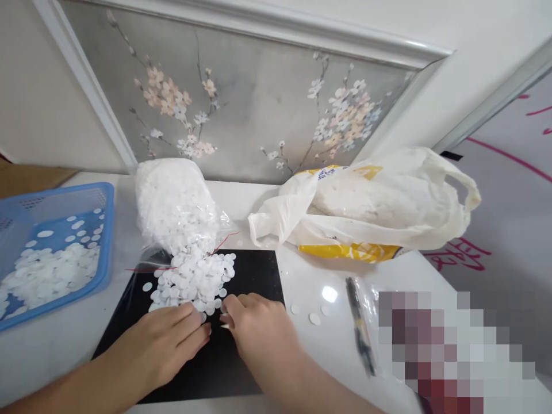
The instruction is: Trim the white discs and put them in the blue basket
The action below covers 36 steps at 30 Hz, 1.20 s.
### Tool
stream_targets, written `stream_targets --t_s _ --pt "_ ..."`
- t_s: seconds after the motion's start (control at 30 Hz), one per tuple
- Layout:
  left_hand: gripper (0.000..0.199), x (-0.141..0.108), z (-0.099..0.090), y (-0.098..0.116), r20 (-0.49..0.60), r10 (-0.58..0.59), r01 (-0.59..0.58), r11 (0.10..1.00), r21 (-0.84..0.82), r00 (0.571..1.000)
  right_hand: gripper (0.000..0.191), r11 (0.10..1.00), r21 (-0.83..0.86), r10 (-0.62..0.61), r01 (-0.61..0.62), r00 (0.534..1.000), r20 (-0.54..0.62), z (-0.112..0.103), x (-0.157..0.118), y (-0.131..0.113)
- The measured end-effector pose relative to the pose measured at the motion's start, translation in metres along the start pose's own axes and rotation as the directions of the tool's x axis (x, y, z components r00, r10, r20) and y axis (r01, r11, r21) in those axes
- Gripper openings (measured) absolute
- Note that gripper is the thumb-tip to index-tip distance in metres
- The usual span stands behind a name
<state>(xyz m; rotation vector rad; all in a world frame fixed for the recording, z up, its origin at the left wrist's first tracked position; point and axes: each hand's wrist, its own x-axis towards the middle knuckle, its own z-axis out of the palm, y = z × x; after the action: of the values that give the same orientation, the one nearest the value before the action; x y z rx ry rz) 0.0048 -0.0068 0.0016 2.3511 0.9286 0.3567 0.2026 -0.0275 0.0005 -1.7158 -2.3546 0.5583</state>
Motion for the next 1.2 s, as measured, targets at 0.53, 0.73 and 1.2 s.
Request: stream_targets --t_s 0.53,0.73,1.2 --pt "0.03 0.009 -0.02 0.018 0.427 -0.459 0.558 0.197 -0.806 0.779 0.03 0.035 0.884 0.097 -0.466 0.882 0.462 -0.013 0.003 0.0" --pt "0.026 0.01 -0.022 0.022 0.438 -0.439 0.558 0.19 -0.808 0.784 0.017 0.097 0.876 0.106 -0.473 0.88 0.463 -0.014 0.002 -0.004" --pt "0.027 0.01 -0.013 0.026 0.501 -0.392 0.515 -0.077 -0.854 0.772 0.032 0.772 0.635 -0.147 -0.041 0.96 0.24 -0.076 0.007 -0.035"
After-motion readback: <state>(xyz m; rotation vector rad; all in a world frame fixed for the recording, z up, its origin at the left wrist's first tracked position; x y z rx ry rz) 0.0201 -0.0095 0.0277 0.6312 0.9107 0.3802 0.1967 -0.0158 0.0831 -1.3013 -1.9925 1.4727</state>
